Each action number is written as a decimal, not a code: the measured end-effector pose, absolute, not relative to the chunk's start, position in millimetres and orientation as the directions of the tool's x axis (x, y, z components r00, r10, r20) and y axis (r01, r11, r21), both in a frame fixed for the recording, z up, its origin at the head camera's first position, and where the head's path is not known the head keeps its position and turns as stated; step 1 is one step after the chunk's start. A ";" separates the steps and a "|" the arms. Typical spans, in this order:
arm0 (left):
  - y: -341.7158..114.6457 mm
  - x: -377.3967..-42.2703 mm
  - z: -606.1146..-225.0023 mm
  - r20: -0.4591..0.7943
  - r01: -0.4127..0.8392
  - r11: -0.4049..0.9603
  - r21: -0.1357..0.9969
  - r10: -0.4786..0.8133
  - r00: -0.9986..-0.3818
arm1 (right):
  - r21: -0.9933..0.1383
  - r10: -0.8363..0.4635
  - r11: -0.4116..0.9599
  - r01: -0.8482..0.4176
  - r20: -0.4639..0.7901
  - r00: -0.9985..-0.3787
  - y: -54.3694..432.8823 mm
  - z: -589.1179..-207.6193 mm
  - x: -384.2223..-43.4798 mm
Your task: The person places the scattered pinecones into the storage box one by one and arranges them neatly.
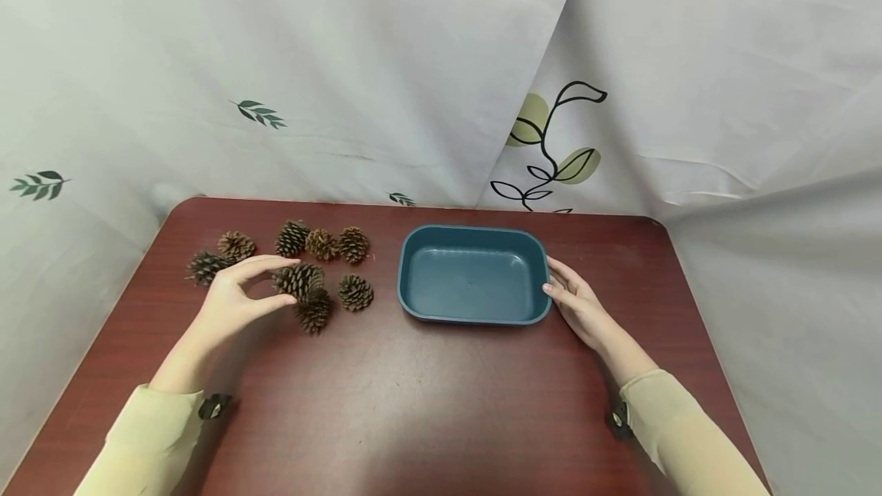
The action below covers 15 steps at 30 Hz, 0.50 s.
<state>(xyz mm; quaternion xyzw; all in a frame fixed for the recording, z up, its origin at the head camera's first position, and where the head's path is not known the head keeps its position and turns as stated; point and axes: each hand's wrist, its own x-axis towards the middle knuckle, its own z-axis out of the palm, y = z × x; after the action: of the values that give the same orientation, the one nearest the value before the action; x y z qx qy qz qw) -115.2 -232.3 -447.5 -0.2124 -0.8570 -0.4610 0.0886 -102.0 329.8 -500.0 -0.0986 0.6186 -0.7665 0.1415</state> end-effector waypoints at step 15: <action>-180.8 -132.9 -445.1 0.333 0.483 0.398 0.780 0.390 -0.858 | -0.975 -0.334 -0.204 0.092 -0.019 -0.943 330.2 -501.0 -101.3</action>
<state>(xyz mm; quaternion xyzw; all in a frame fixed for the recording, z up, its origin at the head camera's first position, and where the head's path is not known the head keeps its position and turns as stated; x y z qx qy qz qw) -132.9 -180.8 -445.1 -0.2616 -0.8347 -0.4821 0.0482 -101.3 330.2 -501.0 -0.0981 0.6154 -0.7698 0.1383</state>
